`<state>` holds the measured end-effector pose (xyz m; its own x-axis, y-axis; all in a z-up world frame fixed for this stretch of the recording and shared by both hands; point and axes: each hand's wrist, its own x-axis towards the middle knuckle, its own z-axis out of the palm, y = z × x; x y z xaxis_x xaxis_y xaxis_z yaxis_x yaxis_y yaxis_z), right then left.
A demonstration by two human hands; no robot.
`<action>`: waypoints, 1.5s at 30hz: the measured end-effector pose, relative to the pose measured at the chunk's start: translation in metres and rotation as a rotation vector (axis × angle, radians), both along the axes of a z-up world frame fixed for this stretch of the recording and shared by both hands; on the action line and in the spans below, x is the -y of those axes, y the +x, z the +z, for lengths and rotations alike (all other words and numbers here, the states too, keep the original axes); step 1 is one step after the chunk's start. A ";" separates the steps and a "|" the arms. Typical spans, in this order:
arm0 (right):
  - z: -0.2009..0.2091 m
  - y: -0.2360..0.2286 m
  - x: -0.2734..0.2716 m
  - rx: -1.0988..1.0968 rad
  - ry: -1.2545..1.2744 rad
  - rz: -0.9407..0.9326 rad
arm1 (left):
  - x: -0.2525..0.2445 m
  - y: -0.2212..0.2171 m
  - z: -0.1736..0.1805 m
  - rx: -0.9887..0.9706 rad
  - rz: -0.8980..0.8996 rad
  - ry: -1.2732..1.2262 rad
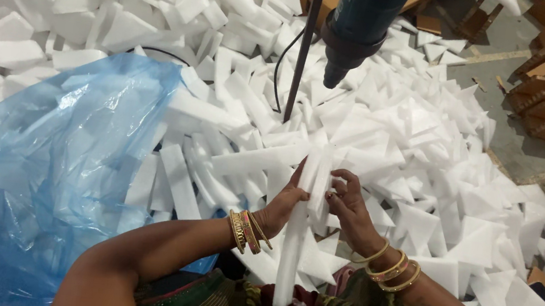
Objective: The person sits on the floor and repeatedly picks up rectangular white foam pieces from a large pile. They place each piece under a vertical wire-cutting machine, press down to cut the foam, and then drop the cut pieces back onto the pile. The process is repeated continuously throughout the clip.
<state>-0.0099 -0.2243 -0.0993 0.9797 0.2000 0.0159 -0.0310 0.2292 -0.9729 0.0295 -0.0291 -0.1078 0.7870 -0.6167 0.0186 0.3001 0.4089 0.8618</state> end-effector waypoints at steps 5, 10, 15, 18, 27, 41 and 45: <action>0.013 0.004 -0.003 -0.097 -0.188 -0.181 | -0.014 0.011 -0.002 0.018 0.083 0.183; 0.014 0.005 -0.003 -0.020 -0.425 -0.163 | -0.026 0.013 0.003 0.120 0.124 0.356; 0.014 0.007 -0.005 -0.001 -0.569 -0.150 | -0.025 0.011 0.004 0.165 0.144 0.372; 0.013 0.007 -0.005 0.073 -0.612 -0.141 | -0.025 0.009 0.003 0.191 0.154 0.343; 0.020 0.007 -0.011 0.068 -0.662 -0.163 | -0.024 0.006 0.002 0.256 0.202 0.321; 0.014 0.065 0.008 -0.029 -0.300 -0.140 | 0.003 0.051 0.005 0.112 0.216 0.118; 0.035 0.106 0.017 -0.075 -0.229 -0.126 | 0.027 0.104 0.006 -0.073 0.181 -0.142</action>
